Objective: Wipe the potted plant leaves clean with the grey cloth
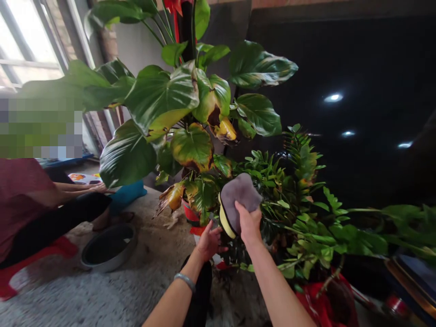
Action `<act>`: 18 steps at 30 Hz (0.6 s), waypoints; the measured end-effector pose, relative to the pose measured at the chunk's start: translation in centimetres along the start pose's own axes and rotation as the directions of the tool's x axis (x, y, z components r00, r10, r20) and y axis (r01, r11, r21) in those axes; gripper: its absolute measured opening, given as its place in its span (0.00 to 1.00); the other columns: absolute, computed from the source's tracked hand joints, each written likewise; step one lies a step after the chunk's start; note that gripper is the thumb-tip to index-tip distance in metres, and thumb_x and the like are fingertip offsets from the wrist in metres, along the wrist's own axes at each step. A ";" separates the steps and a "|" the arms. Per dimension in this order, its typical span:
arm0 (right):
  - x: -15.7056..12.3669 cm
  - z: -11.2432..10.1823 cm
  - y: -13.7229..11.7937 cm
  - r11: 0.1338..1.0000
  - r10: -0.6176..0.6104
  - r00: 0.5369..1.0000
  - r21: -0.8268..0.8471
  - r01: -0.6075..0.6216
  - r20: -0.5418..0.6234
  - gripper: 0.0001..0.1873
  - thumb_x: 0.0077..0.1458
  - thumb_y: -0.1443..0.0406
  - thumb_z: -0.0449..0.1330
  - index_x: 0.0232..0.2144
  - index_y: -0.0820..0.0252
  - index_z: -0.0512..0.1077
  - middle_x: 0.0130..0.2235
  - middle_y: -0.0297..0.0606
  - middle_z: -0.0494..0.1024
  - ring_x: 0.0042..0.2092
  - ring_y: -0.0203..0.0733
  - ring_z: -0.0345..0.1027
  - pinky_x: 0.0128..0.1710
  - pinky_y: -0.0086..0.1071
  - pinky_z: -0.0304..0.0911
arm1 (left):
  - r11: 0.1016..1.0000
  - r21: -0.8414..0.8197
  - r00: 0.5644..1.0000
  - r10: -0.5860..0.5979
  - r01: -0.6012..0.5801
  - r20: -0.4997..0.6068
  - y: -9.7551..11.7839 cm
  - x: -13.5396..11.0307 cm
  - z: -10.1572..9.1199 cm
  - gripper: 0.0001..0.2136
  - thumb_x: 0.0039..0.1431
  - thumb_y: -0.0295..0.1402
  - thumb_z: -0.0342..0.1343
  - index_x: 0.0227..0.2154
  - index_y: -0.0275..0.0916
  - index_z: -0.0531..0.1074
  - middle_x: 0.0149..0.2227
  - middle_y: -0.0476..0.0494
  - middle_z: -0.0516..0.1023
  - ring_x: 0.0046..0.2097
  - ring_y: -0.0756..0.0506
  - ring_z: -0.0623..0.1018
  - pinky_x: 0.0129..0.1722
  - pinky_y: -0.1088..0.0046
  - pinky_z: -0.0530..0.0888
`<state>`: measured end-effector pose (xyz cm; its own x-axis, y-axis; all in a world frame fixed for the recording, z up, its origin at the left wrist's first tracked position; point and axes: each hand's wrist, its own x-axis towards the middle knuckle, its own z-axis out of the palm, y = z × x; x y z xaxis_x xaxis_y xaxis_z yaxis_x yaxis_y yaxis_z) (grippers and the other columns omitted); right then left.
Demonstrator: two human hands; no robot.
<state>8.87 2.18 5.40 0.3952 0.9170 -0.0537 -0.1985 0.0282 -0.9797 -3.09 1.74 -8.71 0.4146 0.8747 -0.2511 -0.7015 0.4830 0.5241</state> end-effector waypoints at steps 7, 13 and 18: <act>-6.3 -7.4 2.2 0.961 0.274 0.956 -0.057 -0.269 0.104 0.24 0.23 0.61 0.69 0.30 0.63 0.73 0.30 0.43 0.80 0.36 0.53 0.74 0.38 0.40 0.68 | 0.998 -0.069 1.000 0.016 -0.015 0.004 0.7 -0.6 0.0 0.26 0.58 0.51 0.45 0.48 0.35 0.71 0.34 0.38 0.80 0.38 0.38 0.77 0.42 0.61 0.68; -2.3 -9.1 -5.8 0.969 -0.218 0.955 -0.165 0.187 -0.201 0.32 0.25 0.57 0.70 0.38 0.62 0.72 0.38 0.43 0.79 0.41 0.53 0.71 0.43 0.43 0.64 | 0.999 -0.006 0.998 0.053 -0.053 -0.031 0.3 -0.7 0.1 0.25 0.59 0.48 0.45 0.50 0.33 0.68 0.35 0.37 0.78 0.35 0.40 0.76 0.35 0.64 0.69; -2.1 -6.5 -2.5 0.817 -0.405 0.911 -0.417 0.399 0.080 0.28 0.30 0.66 0.65 0.41 0.55 0.74 0.40 0.42 0.79 0.46 0.54 0.70 0.49 0.41 0.59 | 0.995 0.042 0.989 0.092 -0.087 -0.119 -1.0 -0.2 0.9 0.24 0.61 0.45 0.42 0.51 0.34 0.68 0.31 0.40 0.79 0.33 0.43 0.76 0.35 0.67 0.69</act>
<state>14.35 -2.45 6.67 0.3688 0.8557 0.3629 0.3693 0.2233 -0.9021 -1.99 1.04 -8.43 0.2764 0.9140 -0.2971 -0.7104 0.4025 0.5774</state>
